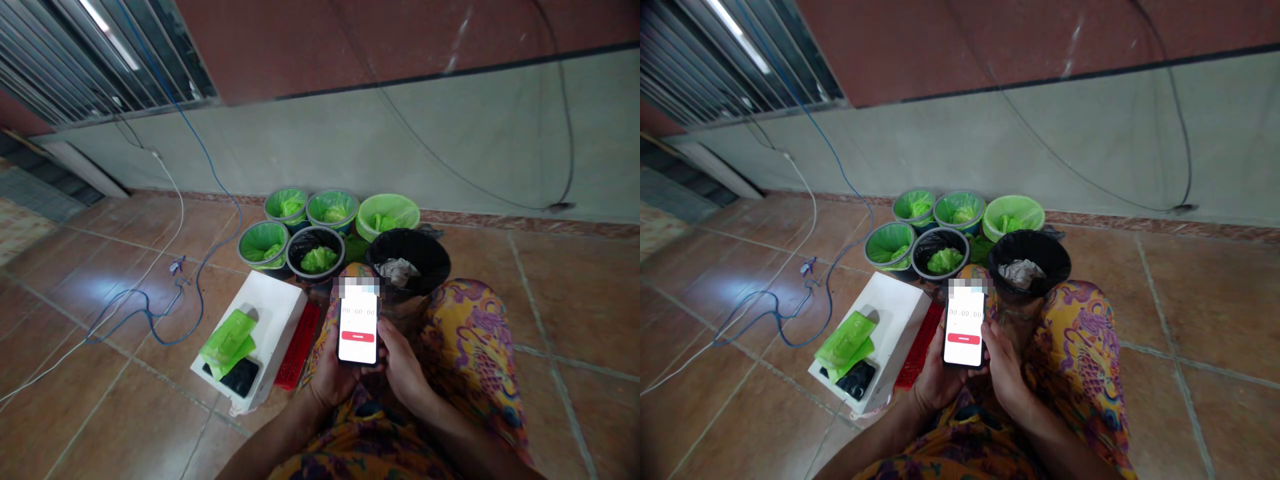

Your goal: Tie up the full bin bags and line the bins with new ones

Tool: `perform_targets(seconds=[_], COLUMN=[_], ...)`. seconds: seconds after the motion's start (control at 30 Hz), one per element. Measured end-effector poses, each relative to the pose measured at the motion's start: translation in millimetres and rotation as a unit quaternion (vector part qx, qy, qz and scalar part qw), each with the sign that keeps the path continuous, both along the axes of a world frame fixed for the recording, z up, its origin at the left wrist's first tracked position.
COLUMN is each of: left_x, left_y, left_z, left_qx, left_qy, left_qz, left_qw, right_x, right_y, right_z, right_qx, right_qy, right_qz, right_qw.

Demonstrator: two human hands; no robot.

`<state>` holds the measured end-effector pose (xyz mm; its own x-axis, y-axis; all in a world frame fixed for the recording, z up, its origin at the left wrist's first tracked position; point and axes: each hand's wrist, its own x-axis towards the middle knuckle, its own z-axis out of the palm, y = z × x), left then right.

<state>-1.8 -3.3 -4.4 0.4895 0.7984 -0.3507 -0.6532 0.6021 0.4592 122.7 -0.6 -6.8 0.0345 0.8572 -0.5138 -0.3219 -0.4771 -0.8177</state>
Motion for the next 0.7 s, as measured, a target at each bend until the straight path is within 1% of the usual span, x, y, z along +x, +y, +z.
perform_targets(seconds=[0.23,0.43,0.57,0.7], left_x=[0.0,-0.9,-0.7,-1.5], left_y=[0.3,-0.1,1.0,2.0], left_z=[4.1,3.4,4.3,7.4], left_qx=[-0.015,-0.022,-0.032,-0.038], left_qy=[-0.013,-0.028,-0.039,-0.059], left_qz=[0.01,0.021,0.022,0.024], left_qw=[1.0,0.999,0.998,0.997], right_x=[-0.3,-2.1,-1.8,-2.0], right_y=[0.3,0.1,0.2,0.2], right_z=[2.7,1.1,3.7,9.0], right_qx=[-0.015,-0.027,-0.014,0.003], right_qy=[0.015,-0.001,-0.043,-0.043], right_qz=[-0.008,-0.023,-0.03,-0.023], right_qw=[1.0,0.999,0.999,0.999])
